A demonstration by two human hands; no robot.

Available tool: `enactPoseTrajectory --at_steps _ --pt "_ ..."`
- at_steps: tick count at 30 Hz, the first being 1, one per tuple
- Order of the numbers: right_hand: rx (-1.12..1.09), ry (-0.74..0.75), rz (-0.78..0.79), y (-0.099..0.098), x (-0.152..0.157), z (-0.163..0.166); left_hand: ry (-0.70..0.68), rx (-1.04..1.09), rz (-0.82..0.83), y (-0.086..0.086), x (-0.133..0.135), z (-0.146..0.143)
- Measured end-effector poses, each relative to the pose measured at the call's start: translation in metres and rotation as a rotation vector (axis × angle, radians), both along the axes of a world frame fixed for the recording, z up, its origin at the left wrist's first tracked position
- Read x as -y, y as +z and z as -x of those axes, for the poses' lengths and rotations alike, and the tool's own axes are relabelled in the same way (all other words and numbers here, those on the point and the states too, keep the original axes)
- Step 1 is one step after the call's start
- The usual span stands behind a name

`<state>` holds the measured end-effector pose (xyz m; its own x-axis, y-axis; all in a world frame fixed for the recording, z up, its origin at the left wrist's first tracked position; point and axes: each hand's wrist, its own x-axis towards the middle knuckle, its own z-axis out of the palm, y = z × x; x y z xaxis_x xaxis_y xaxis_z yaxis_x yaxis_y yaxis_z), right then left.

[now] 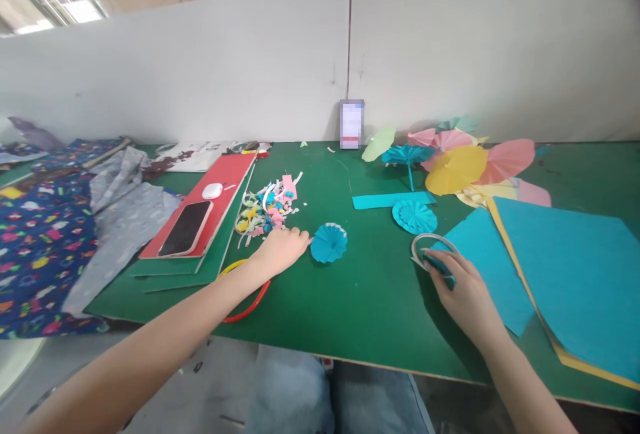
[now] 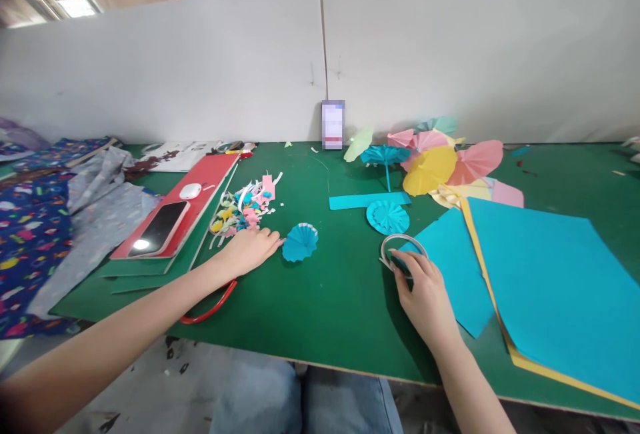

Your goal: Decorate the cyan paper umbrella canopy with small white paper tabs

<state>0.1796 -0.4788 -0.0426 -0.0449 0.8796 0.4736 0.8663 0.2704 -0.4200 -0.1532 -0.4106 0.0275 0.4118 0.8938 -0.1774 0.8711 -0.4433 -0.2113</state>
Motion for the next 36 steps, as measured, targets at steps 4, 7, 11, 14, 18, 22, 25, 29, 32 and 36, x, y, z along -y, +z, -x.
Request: enactPoseTrajectory --at_steps 4,7,11,14,18,22,25,29,32,36 --pt "-0.01 -0.001 0.009 0.001 0.0 0.0 -0.033 -0.026 -0.015 -0.001 0.0 -0.001" --pt "-0.013 -0.003 0.015 0.001 0.0 0.0 -0.044 -0.056 -0.03 -0.002 0.002 -0.002" --pt "-0.016 -0.005 0.017 0.0 0.0 0.0 -0.063 -0.099 -0.016 -0.003 0.003 -0.003" --pt "-0.018 -0.003 0.013 0.0 0.0 0.0 -0.074 -0.116 0.004 -0.005 0.001 -0.003" --pt "-0.017 0.001 0.011 0.001 0.0 0.001 -0.098 -0.117 0.03 -0.007 -0.002 -0.001" --pt "-0.013 0.001 0.015 0.001 0.0 0.001 -0.113 -0.098 0.06 -0.009 -0.004 0.002" --pt "-0.013 -0.002 0.014 0.0 0.0 0.001 -0.114 -0.05 0.093 -0.01 -0.006 0.004" --pt "-0.016 0.0 0.019 0.0 0.0 0.0 -0.094 0.07 0.157 -0.011 -0.009 0.004" --pt "-0.021 -0.006 0.022 0.0 -0.001 0.0 -0.067 0.222 0.212 -0.006 -0.011 0.004" --pt "-0.035 -0.011 0.033 0.0 -0.001 0.002 0.007 0.529 0.259 0.015 -0.013 0.008"
